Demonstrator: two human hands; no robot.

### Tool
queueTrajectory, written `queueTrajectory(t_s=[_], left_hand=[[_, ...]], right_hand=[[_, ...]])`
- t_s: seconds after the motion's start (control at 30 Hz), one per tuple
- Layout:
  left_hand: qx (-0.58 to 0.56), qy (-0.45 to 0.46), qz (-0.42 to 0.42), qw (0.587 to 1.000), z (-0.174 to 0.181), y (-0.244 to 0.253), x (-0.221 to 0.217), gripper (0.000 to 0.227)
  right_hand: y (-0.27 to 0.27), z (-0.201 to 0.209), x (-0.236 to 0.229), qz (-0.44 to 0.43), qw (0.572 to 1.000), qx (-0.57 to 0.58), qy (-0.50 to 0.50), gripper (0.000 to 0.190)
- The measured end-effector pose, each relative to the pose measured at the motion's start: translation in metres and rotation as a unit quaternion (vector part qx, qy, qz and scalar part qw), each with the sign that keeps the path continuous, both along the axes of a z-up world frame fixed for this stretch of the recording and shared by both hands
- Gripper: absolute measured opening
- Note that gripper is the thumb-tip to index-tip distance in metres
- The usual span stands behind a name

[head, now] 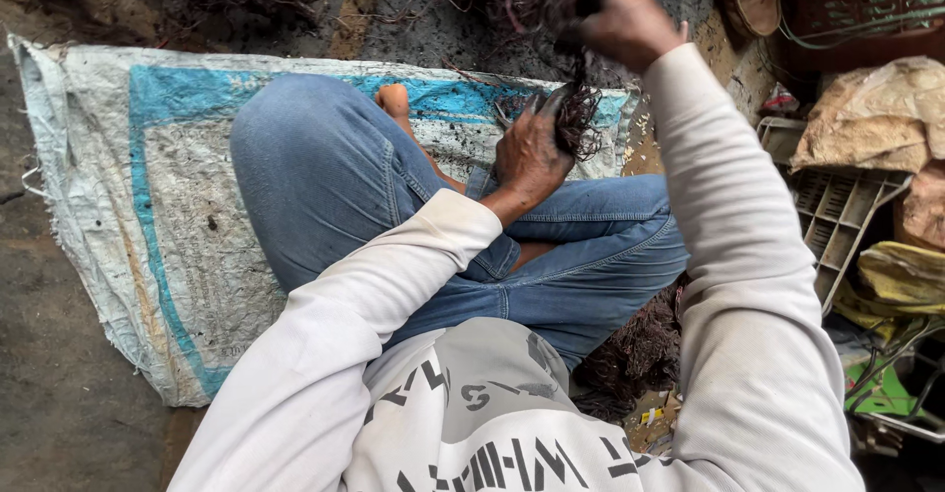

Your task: The person sits cross-legged on a mat and manually untangles a large pile of dark, thin wires. They pull apart strands with both hands, separating them into smaller bundles and placing them aside. Scissors and pliers are visible nearby but not used.

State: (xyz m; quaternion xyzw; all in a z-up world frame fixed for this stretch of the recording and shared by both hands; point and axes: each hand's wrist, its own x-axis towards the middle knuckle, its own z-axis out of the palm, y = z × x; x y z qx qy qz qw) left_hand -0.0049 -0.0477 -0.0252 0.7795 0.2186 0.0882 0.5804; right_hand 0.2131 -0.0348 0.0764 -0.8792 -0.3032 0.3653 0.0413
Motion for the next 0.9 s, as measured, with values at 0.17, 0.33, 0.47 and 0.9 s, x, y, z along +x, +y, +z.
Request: queueTrajectory(t_s=[0.17, 0.33, 0.47, 0.9], left_hand=[[0.034, -0.145, 0.109, 0.983, 0.001, -0.005, 0.026, 0.092], [-0.014, -0.141, 0.097, 0.985, 0.008, 0.02, 0.046, 0.078], [0.068, -0.211, 0.136, 0.966, 0.033, 0.046, 0.052, 0.071], [-0.036, -0.208, -0.001, 0.977, 0.092, 0.086, 0.065, 0.039]], right_hand=[[-0.015, 0.055, 0.019, -0.335, 0.846, 0.395, 0.128, 0.038], [0.008, 0.076, 0.0, -0.315, 0.738, 0.569, 0.181, 0.034], [0.018, 0.103, 0.003, -0.258, 0.728, 0.612, 0.17, 0.032], [-0.02, 0.128, 0.018, -0.143, 0.889, 0.431, -0.064, 0.024]])
